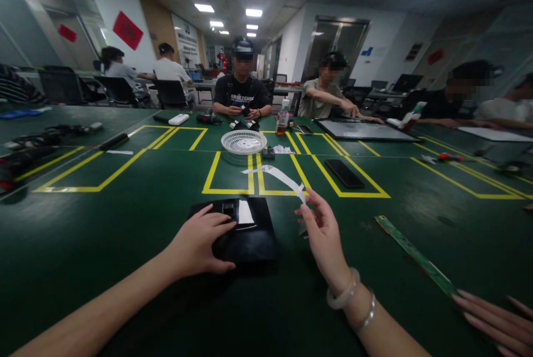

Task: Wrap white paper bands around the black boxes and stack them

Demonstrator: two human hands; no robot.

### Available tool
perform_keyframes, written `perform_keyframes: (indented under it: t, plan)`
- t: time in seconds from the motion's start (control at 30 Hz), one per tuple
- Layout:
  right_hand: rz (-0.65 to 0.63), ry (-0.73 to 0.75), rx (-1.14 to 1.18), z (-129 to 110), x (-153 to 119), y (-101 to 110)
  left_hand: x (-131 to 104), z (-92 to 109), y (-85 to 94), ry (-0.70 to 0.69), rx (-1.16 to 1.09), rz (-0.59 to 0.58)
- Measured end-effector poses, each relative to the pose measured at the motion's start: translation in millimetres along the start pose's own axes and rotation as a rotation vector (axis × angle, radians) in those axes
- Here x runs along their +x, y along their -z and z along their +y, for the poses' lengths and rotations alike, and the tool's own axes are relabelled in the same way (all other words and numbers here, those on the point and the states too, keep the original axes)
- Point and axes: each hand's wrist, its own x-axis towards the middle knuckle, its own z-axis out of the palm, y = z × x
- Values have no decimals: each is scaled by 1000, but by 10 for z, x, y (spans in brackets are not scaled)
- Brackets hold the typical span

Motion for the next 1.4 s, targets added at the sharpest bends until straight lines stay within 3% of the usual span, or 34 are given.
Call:
perform_keyframes:
  t: [0.37,0.47,0.67,0.73,0.83,1.03,1.13,1.27,1.4]
  plan:
    - [-322,107,-84,-89,-100,-25,7,152,-137,-78,55,-57]
    - [-419,203,-121,-117,-106,-30,-29,171,-70,-149,101,75]
    - [-689,279,-259,-151,-115,-35,-121,192,128,-299,183,506]
    - [-759,295,-363,-140,-116,-32,-123,173,152,-320,205,560]
    - [-840,337,-539,-122,-121,-29,-102,142,130,-304,247,485]
    - [-895,438,-759,-148,-136,-16,-71,116,-29,-241,273,142]
    - [-894,449,-806,-196,-148,-11,-60,122,-61,-204,266,29]
    - [-886,452,-834,-259,-166,-15,-32,154,-40,-178,240,-43]
    - [-876,481,-831,-280,-180,-23,-14,180,-31,-137,207,-19]
